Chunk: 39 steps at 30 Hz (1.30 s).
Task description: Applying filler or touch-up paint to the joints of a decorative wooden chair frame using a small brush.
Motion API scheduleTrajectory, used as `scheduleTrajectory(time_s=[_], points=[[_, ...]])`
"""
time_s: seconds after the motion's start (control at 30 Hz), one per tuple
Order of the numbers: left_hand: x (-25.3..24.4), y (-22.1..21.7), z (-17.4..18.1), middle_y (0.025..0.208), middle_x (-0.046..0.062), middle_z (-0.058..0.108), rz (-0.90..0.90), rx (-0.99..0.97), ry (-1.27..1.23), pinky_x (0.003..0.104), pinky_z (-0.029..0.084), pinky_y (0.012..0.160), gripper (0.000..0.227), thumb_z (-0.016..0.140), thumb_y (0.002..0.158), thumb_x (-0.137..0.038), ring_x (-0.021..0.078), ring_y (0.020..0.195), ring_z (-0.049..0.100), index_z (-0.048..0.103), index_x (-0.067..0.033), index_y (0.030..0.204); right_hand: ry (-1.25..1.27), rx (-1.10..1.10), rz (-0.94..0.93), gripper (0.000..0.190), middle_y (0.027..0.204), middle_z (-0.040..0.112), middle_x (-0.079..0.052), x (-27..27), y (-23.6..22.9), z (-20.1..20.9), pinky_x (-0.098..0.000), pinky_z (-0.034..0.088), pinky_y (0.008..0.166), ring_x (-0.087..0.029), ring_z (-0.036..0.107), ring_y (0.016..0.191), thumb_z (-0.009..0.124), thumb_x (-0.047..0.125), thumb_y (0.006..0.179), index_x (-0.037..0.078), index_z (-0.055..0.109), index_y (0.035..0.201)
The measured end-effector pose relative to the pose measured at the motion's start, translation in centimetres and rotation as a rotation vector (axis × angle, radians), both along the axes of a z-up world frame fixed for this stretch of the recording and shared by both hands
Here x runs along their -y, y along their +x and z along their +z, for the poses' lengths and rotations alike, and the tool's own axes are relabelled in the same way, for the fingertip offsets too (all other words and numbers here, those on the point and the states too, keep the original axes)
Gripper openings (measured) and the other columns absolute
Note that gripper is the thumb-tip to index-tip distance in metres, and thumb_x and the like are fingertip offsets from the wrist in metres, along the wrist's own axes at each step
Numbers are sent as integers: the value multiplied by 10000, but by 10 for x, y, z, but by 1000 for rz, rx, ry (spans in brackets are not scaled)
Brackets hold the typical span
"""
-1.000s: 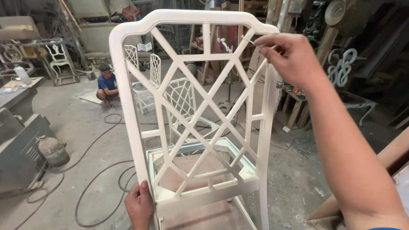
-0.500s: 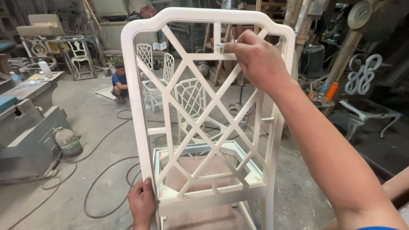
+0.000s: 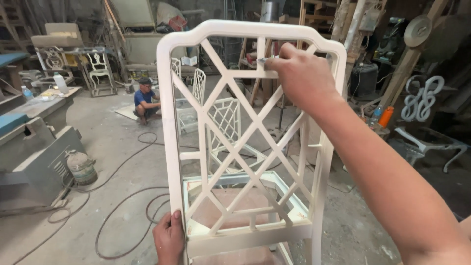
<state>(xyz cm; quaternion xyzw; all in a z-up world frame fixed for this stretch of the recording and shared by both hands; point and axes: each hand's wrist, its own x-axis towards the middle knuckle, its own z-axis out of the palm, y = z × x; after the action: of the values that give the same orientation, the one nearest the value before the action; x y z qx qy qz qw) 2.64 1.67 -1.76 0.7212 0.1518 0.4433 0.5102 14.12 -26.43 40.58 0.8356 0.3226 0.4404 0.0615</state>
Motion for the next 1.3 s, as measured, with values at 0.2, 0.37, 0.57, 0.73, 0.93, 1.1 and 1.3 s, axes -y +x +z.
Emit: scheduleTrajectory(time_s=[0.2,0.37,0.57,0.73,0.93,1.1,1.3], points=[[-6,11,-15,521,87,378,73,-152,-2,378,331,565,590,525,916,-565,182,588,390,452,-62,616,-146,-85,-193,433,957,610,-85,-16,-21,5,-442,602,528,-309,703,806,512,-80,941,179,717,1221],[-6,16,-20,531,72,315,68,-126,-6,385,307,548,582,539,917,-551,190,578,333,404,-69,620,-92,-123,-213,533,903,599,-66,-17,-26,11,-377,599,488,-246,662,700,495,-90,986,230,683,1369],[-8,20,-20,540,45,301,68,-119,-3,367,307,548,608,518,907,-606,170,570,346,371,-88,624,-70,-159,-220,503,913,585,-49,-5,-34,12,-408,570,512,-263,667,721,530,-85,963,223,702,1321],[-5,14,-17,530,16,298,49,-100,-40,345,282,532,590,555,922,-554,148,558,329,349,-95,615,88,-92,-78,481,1002,636,-95,16,-10,2,-497,563,582,-335,673,793,484,-23,973,177,696,1356],[-2,11,-19,522,5,306,50,-72,-42,352,286,524,618,528,896,-621,150,543,347,336,-106,613,487,-166,429,290,1112,673,-156,30,9,-22,-447,478,905,-309,629,1024,528,23,1013,6,696,1250],[-3,12,-23,525,7,311,41,-26,-10,352,274,515,560,570,925,-521,143,543,336,374,-98,614,403,-98,638,258,1150,654,-136,6,4,-22,-354,499,690,-232,602,794,564,-14,1052,24,699,1269],[3,1,-12,559,-39,250,-24,-1,-26,324,249,515,593,570,943,-539,109,555,286,286,-122,632,333,-18,698,235,1153,670,-165,3,-6,-27,-392,513,769,-285,651,882,550,-30,1062,-5,670,1263]])
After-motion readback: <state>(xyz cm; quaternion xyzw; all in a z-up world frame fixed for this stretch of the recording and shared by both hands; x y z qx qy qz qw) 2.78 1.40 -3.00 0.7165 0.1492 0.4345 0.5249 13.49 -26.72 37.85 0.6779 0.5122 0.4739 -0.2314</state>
